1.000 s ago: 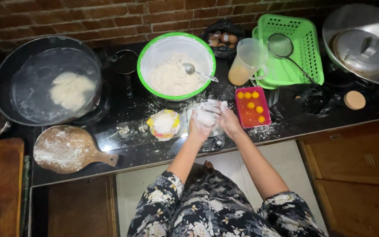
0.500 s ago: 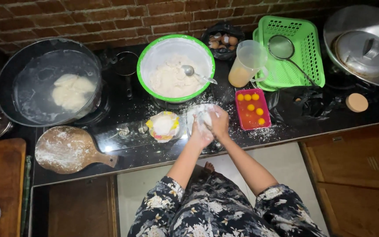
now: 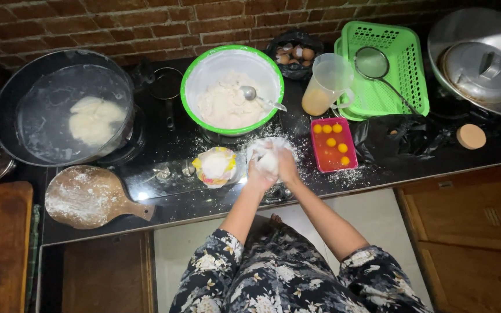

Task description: Shaping dough into small balls, coating them in flour, and placing them into a pot of boiling water on a stove.

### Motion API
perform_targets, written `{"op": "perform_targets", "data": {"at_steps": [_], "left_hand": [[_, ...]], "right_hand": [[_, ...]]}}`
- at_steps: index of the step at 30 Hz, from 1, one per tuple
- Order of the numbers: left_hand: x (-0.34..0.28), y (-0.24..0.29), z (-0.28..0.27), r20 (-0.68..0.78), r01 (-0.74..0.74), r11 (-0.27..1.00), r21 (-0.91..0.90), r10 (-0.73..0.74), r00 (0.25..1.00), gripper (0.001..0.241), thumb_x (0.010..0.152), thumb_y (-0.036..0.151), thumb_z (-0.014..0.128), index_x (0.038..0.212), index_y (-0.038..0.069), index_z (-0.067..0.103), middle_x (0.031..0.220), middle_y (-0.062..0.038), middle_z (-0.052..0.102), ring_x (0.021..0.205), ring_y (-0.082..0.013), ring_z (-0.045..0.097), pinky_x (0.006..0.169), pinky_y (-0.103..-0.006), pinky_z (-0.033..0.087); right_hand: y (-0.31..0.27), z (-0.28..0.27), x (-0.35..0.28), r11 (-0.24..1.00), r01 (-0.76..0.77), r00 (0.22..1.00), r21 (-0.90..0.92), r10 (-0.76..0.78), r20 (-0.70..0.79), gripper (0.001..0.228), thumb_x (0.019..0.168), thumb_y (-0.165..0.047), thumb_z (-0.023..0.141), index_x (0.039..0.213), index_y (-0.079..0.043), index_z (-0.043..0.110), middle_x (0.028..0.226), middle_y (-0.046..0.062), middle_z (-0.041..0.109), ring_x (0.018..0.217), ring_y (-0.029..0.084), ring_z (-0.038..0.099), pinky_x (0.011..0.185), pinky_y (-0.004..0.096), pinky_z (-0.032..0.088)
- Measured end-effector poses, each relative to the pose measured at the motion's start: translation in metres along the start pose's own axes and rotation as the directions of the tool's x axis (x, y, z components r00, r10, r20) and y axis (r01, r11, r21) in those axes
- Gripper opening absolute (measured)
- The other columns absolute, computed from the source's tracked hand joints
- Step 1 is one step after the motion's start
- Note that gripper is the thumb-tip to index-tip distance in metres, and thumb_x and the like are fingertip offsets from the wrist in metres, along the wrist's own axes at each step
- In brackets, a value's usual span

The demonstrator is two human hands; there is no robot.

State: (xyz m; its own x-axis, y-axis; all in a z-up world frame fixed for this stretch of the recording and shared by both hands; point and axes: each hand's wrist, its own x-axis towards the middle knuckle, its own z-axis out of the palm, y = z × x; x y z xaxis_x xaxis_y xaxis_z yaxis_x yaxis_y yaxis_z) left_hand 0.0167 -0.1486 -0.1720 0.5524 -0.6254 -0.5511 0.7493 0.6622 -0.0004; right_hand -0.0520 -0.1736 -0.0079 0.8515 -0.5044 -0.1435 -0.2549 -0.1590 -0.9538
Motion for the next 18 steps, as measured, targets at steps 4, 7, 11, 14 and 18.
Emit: {"op": "perform_targets", "data": {"at_steps": [4,7,11,14,18], "left_hand": [[-0.013,-0.001,0.016,0.002,0.010,1.000,-0.005,-0.010,1.000,0.041,0.095,0.051,0.058,0.103,0.012,0.072,0.095,-0.008,0.072,0.090,-0.0268,0.069,0.086,-0.0451,0.059],[-0.027,0.000,0.023,0.000,0.015,1.000,-0.005,-0.015,1.000,0.042,0.095,0.051,0.059,0.100,0.012,0.072,0.092,-0.007,0.073,0.088,-0.0258,0.069,0.085,-0.0436,0.060],[-0.046,0.011,0.031,-0.001,0.021,1.000,-0.009,-0.021,1.000,0.043,0.094,0.052,0.059,0.097,0.011,0.073,0.088,-0.006,0.073,0.084,-0.0242,0.069,0.084,-0.0413,0.061],[-0.035,0.018,-0.001,-0.035,0.024,1.000,-0.003,-0.024,0.999,0.038,0.093,0.048,0.060,0.101,0.013,0.074,0.092,-0.004,0.075,0.086,-0.0226,0.070,0.086,-0.0403,0.061],[-0.031,0.021,-0.018,-0.055,0.051,0.999,-0.001,-0.051,0.997,0.036,0.091,0.043,0.061,0.106,0.014,0.075,0.096,-0.004,0.076,0.088,-0.0207,0.071,0.087,-0.0392,0.061]], "right_hand": [[0.117,-0.008,0.053,0.729,0.615,0.789,-0.302,-0.574,0.219,0.027,0.095,-0.025,0.064,0.118,-0.018,0.078,0.117,0.005,0.076,0.118,0.028,0.066,0.106,0.042,0.042],[0.104,-0.011,0.050,0.582,0.690,0.713,-0.430,-0.648,0.266,0.033,0.096,-0.027,0.058,0.123,-0.019,0.076,0.119,0.009,0.074,0.126,0.039,0.057,0.107,0.051,0.037],[0.077,-0.017,0.051,0.916,0.399,0.914,-0.026,-0.396,0.084,0.056,0.085,0.004,0.055,0.140,-0.002,0.058,0.134,0.023,0.063,0.131,0.041,0.053,0.115,0.052,0.037],[0.058,-0.032,0.050,0.985,0.122,0.991,0.120,-0.115,-0.062,0.050,0.081,0.000,0.071,0.129,-0.006,0.055,0.117,0.016,0.064,0.108,0.028,0.062,0.095,0.041,0.049],[0.070,-0.048,0.064,0.990,0.007,0.992,0.141,0.011,-0.124,0.030,0.071,-0.006,0.083,0.094,-0.010,0.064,0.084,0.001,0.062,0.074,0.011,0.061,0.062,0.027,0.053]]}}
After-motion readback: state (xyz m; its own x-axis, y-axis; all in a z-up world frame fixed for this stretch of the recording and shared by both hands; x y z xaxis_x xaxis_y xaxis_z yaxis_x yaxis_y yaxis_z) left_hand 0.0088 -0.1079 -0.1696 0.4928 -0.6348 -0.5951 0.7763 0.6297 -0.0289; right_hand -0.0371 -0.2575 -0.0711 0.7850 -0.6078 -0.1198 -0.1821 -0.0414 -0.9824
